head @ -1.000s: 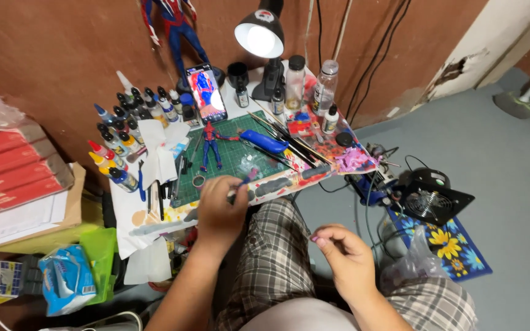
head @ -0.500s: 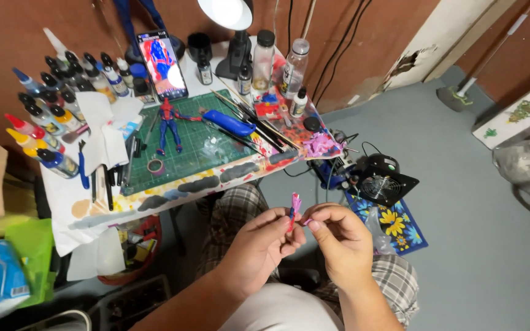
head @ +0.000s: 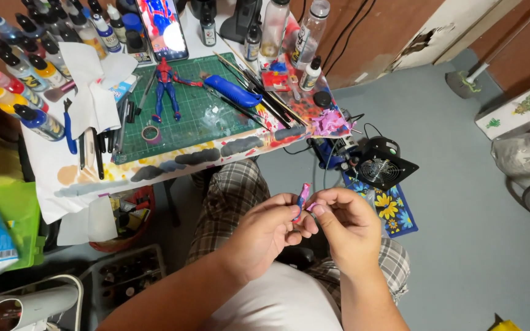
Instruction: Assembling small plastic figurine parts at a craft desk with reference images.
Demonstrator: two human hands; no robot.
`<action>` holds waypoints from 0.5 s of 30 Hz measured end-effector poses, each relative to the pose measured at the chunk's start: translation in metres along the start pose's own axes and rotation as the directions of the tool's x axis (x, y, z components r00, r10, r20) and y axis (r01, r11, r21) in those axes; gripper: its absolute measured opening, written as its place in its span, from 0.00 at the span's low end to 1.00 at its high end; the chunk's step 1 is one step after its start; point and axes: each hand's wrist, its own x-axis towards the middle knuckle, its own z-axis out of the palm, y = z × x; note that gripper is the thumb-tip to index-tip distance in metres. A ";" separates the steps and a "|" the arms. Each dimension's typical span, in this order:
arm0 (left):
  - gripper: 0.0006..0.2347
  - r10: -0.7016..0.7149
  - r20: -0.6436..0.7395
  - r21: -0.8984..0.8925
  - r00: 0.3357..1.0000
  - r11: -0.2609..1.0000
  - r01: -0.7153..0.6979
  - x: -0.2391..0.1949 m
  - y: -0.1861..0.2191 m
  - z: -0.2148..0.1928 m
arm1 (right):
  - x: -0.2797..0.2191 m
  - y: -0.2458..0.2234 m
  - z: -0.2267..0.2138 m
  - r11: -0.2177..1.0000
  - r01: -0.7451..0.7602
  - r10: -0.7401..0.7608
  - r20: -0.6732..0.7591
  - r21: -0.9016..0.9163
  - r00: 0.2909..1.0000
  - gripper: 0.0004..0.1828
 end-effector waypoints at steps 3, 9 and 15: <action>0.05 -0.037 -0.029 0.028 0.999 0.999 0.038 -0.002 0.003 0.002 | 0.000 0.001 -0.002 0.998 -0.053 0.052 -0.034 -0.029 0.998 0.11; 0.05 -0.033 -0.029 0.092 0.999 0.995 0.036 0.000 0.001 0.001 | 0.006 -0.006 -0.002 0.996 -0.033 0.026 0.084 0.084 0.996 0.16; 0.06 -0.007 0.061 -0.001 0.998 1.000 0.007 0.000 -0.002 -0.004 | -0.001 0.011 -0.012 0.995 -0.065 0.058 -0.096 -0.072 0.994 0.14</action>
